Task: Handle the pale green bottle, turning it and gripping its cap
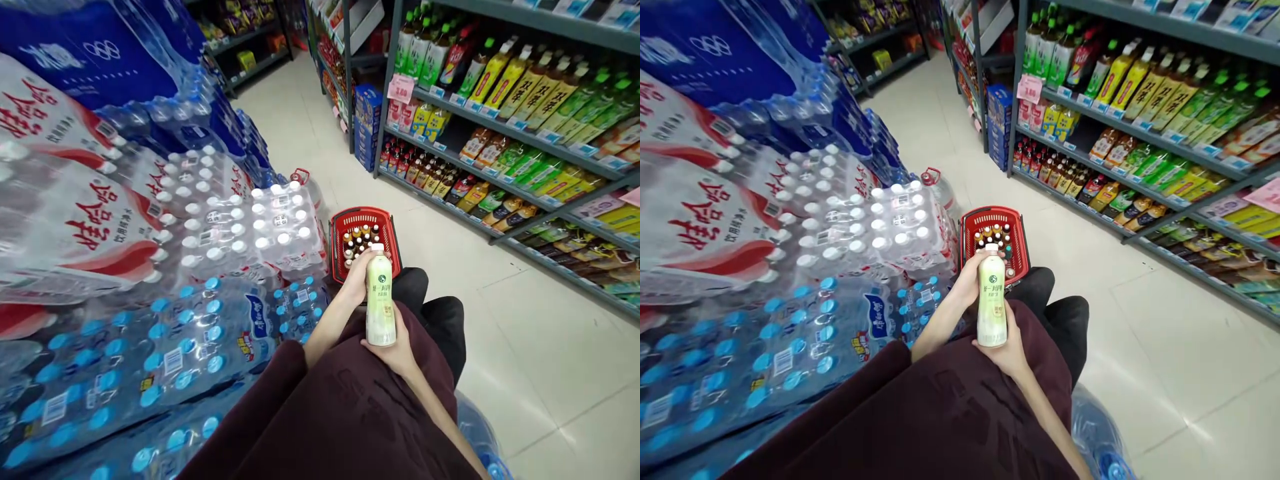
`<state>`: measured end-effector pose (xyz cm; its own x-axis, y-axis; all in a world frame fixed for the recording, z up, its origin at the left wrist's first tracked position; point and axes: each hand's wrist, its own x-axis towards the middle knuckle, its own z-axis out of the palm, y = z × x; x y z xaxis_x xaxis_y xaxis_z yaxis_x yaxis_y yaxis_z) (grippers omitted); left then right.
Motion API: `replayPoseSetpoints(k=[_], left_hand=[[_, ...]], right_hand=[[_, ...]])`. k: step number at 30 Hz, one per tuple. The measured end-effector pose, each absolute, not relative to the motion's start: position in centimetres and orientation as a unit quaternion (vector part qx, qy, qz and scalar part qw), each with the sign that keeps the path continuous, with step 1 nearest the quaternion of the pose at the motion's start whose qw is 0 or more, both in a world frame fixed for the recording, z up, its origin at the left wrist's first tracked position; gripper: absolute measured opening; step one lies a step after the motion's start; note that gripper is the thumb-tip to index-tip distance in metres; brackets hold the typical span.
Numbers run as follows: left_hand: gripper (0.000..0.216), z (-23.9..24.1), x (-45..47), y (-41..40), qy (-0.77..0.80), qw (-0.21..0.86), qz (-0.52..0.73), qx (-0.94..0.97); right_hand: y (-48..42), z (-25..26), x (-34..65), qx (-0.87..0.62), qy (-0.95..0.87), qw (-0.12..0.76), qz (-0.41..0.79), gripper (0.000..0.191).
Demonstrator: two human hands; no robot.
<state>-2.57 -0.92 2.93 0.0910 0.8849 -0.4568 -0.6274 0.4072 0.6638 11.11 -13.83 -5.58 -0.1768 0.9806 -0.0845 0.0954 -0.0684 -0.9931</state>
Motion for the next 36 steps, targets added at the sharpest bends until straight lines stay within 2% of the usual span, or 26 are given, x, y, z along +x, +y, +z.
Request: replayPoseSetpoints(k=[10, 36], left_hand=[[0.022, 1.6, -2.5, -0.6, 0.415, 0.703, 0.555, 0.159], [0.029, 0.8, -2.6, -0.6, 0.431, 0.693, 0.549, 0.178]], right_hand=[[-13.8, -5.9, 11.2, -0.502, -0.569, 0.403, 0.512, 0.109], [-13.7, -5.2, 11.3, -0.525, -0.573, 0.369, 0.509, 0.103]])
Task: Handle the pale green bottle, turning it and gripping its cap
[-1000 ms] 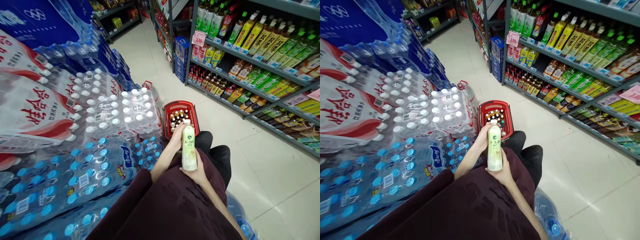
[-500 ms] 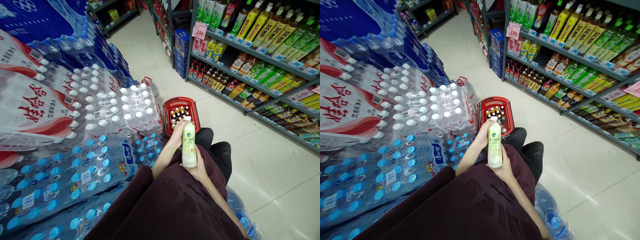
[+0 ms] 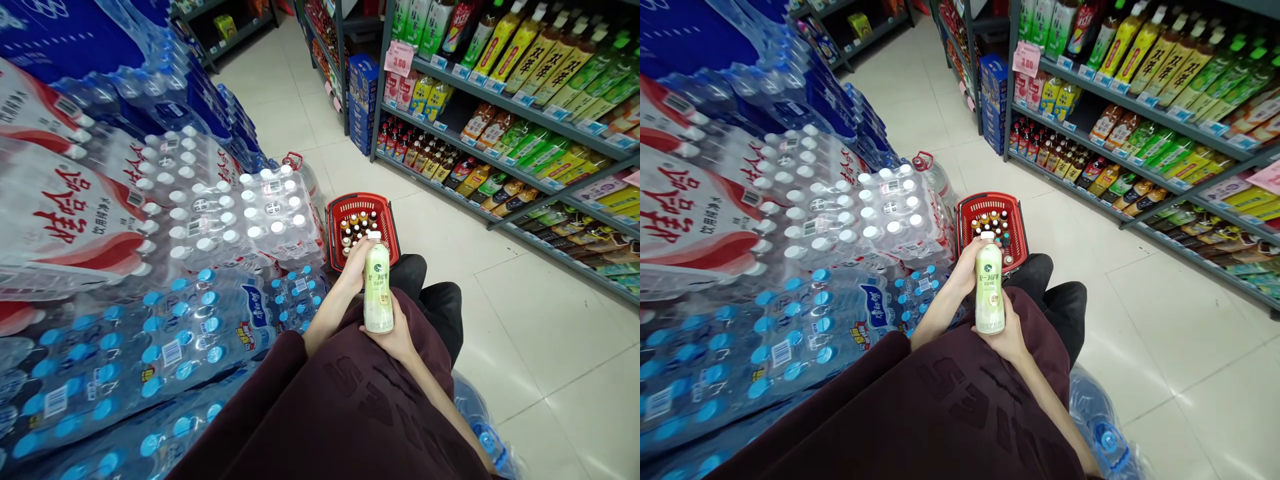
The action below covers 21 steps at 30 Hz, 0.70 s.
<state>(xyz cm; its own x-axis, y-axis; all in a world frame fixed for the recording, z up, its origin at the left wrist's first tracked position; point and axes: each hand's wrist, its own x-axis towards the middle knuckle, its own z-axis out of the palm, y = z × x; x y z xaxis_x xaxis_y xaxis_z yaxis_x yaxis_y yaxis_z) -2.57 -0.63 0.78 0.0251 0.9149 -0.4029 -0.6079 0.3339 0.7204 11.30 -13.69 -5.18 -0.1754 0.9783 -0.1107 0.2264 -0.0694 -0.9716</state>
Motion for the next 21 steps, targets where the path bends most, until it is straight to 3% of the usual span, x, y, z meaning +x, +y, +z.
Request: replayPoseSetpoints(k=[3, 7, 13, 21], left_hand=[[0.027, 0.7, -2.7, -0.6, 0.435, 0.688, 0.551, 0.184], [0.025, 0.8, -2.7, -0.7, 0.461, 0.670, 0.549, 0.192], [0.020, 0.9, -2.3, -0.8, 0.493, 0.644, 0.535, 0.237], [0.024, 0.5, -2.2, -0.8, 0.485, 0.654, 0.533, 0.233]], right_hand=[[-13.6, -5.4, 11.4, -0.520, -0.571, 0.366, 0.520, 0.092], [-13.3, -5.3, 11.9, -0.483, -0.570, 0.359, 0.559, 0.091], [-12.9, -5.6, 12.2, -0.504, -0.502, 0.352, 0.609, 0.051], [-13.0, -6.2, 12.2, -0.522, -0.509, 0.349, 0.589, 0.051]])
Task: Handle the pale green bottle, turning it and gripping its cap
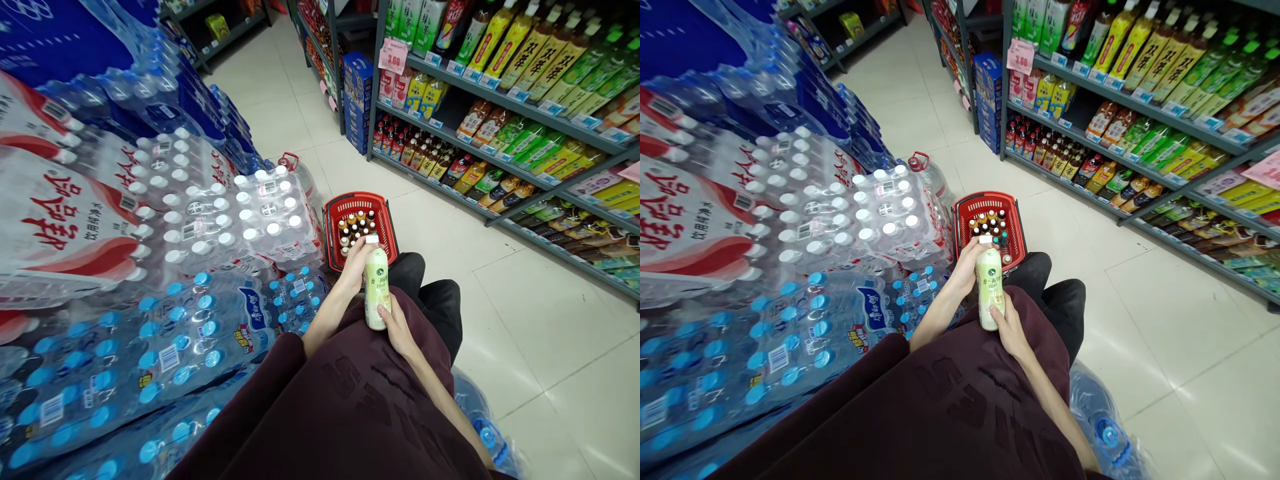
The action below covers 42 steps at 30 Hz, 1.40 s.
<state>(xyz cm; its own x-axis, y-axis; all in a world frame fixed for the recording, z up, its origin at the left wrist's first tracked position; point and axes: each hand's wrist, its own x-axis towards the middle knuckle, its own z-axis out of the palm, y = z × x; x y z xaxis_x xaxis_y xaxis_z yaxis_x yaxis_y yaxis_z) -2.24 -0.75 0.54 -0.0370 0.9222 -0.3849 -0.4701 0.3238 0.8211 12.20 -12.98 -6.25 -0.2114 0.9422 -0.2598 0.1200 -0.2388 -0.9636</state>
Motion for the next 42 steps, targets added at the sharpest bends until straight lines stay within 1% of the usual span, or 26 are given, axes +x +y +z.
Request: replayPoseSetpoints(k=[7, 11, 19, 21, 23, 27, 31, 35, 38, 42], left_hand=[[0.024, 0.7, -2.3, -0.8, 0.486, 0.654, 0.530, 0.236], [0.028, 0.8, -2.1, -0.9, 0.483, 0.656, 0.520, 0.256], [0.032, 0.2, -1.7, -1.2, 0.473, 0.674, 0.482, 0.300], [0.039, 0.5, -1.8, -1.4, 0.467, 0.676, 0.469, 0.323], [0.052, 0.9, -1.9, -1.5, 0.450, 0.681, 0.452, 0.359], [0.080, 1.3, -2.1, -1.9, 0.415, 0.679, 0.424, 0.433], [0.096, 0.7, -2.3, -2.0, 0.406, 0.673, 0.403, 0.468], [0.099, -0.5, -2.6, -1.8, 0.417, 0.688, 0.416, 0.425], [0.095, -1.1, -2.6, -1.7, 0.422, 0.689, 0.419, 0.415], [0.092, -1.0, -2.2, -1.8, 0.438, 0.664, 0.405, 0.450]], right_hand=[[-12.8, -5.9, 12.2, -0.521, -0.504, 0.362, 0.586, 0.050], [-12.5, -5.9, 12.4, -0.557, -0.501, 0.366, 0.552, 0.045], [-12.8, -5.5, 12.3, -0.600, -0.533, 0.335, 0.493, 0.032], [-12.9, -5.5, 12.3, -0.609, -0.538, 0.330, 0.480, 0.031], [-12.9, -5.7, 12.4, -0.611, -0.537, 0.335, 0.476, 0.031], [-13.0, -6.6, 12.7, -0.602, -0.520, 0.376, 0.476, 0.034], [-13.1, -7.1, 13.0, -0.576, -0.516, 0.420, 0.475, 0.040], [-13.0, -6.8, 13.2, -0.549, -0.523, 0.440, 0.481, 0.049], [-13.1, -6.6, 13.1, -0.551, -0.523, 0.443, 0.475, 0.049], [-13.1, -6.5, 12.8, -0.570, -0.516, 0.447, 0.457, 0.050]])
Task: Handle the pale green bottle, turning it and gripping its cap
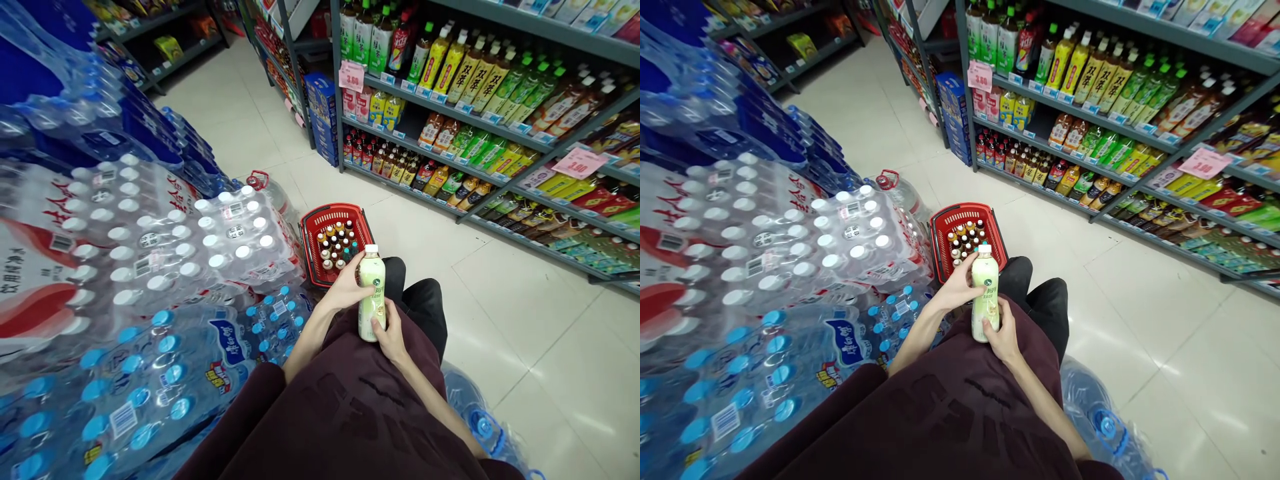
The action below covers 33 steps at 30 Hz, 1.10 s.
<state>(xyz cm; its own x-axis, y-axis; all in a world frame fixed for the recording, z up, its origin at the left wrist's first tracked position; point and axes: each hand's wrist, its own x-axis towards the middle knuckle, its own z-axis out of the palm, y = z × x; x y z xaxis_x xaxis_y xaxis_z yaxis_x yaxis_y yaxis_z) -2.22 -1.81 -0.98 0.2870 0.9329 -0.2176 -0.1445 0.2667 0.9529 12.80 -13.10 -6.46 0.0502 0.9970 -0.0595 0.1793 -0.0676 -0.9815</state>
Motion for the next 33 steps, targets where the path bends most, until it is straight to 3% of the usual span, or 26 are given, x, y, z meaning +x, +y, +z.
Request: replayPoseSetpoints(k=[4, 8, 16, 22, 33], left_hand=[[0.079, 0.0, -1.6, -1.9, 0.466, 0.656, 0.426, 0.413], [0.048, 1.0, -1.2, -1.6, 0.476, 0.670, 0.464, 0.331], [0.031, 2.5, -2.2, -1.1, 0.367, 0.723, 0.577, 0.099], [0.032, 2.9, -2.9, -1.5, 0.235, 0.767, 0.589, 0.100], [0.033, 2.5, -2.7, -1.5, 0.235, 0.785, 0.563, 0.113]], right_hand=[[-12.9, -6.0, 12.4, -0.578, -0.489, 0.461, 0.462, 0.053], [-12.7, -5.9, 12.4, -0.576, -0.468, 0.484, 0.463, 0.059], [-12.8, -5.4, 12.5, -0.446, -0.469, 0.541, 0.537, 0.094], [-13.3, -5.0, 12.4, -0.320, -0.432, 0.430, 0.725, 0.092], [-13.4, -6.3, 12.5, -0.434, -0.557, 0.450, 0.547, 0.091]])
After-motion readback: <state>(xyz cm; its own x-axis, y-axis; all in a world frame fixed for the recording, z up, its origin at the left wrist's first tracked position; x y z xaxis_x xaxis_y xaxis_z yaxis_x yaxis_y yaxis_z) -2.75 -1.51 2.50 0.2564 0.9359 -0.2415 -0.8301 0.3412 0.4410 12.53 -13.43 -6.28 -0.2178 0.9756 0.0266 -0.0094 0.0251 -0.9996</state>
